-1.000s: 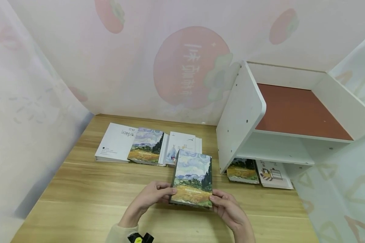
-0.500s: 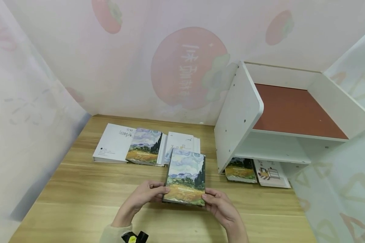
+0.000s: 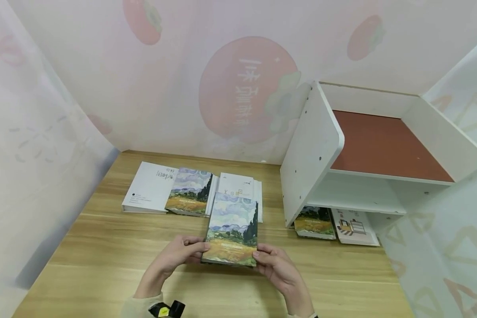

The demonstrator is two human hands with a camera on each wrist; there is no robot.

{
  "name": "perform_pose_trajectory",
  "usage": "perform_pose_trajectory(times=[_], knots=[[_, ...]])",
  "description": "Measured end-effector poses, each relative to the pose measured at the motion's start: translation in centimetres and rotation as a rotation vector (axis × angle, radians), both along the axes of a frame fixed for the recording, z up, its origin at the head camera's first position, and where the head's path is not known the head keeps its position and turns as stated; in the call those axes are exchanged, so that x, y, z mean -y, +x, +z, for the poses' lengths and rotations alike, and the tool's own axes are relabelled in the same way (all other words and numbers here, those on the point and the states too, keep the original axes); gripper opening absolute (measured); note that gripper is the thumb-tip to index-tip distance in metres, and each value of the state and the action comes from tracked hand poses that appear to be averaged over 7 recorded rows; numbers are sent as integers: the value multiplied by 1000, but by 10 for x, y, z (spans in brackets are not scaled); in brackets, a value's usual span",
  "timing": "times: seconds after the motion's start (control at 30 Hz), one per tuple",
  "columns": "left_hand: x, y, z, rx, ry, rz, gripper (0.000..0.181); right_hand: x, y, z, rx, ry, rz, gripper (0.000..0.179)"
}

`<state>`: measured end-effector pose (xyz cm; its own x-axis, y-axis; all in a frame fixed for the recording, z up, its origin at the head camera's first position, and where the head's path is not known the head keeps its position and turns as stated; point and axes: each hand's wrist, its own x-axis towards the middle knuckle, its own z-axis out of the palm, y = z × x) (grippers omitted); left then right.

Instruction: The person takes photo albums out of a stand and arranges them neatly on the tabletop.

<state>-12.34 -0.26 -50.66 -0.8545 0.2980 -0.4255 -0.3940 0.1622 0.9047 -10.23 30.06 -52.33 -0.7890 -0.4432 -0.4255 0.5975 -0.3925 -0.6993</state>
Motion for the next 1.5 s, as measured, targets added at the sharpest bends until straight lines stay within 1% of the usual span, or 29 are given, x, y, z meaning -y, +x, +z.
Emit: perform_pose_trajectory(times=[0.13, 0.33, 0.6, 0.77, 0.9, 1.03, 1.23, 1.5], knots=[[7, -1, 1, 4, -13, 3, 77, 7, -1, 0, -4, 1, -10, 40], [17, 0, 1, 16, -8, 16, 76, 19, -2, -2, -2, -2, -6, 33], [34, 3, 0, 17, -40, 33, 72, 36, -6, -10, -26, -13, 17, 31], [45, 6, -3, 33, -45, 47, 69, 48, -10, -13, -10, -11, 33, 29], [53, 7, -4, 48, -56, 74, 69, 57, -14, -14, 8, -6, 34, 26], [60, 8, -5, 61, -37, 94, 71, 63, -18, -16, 19, 2, 38, 21], [73, 9, -5, 69, 1, 85, 71, 75, -21, -15, 18, 10, 65, 10], [90, 11, -2, 65, 7, 76, 67, 92, -24, -12, 6, 26, 76, 10]])
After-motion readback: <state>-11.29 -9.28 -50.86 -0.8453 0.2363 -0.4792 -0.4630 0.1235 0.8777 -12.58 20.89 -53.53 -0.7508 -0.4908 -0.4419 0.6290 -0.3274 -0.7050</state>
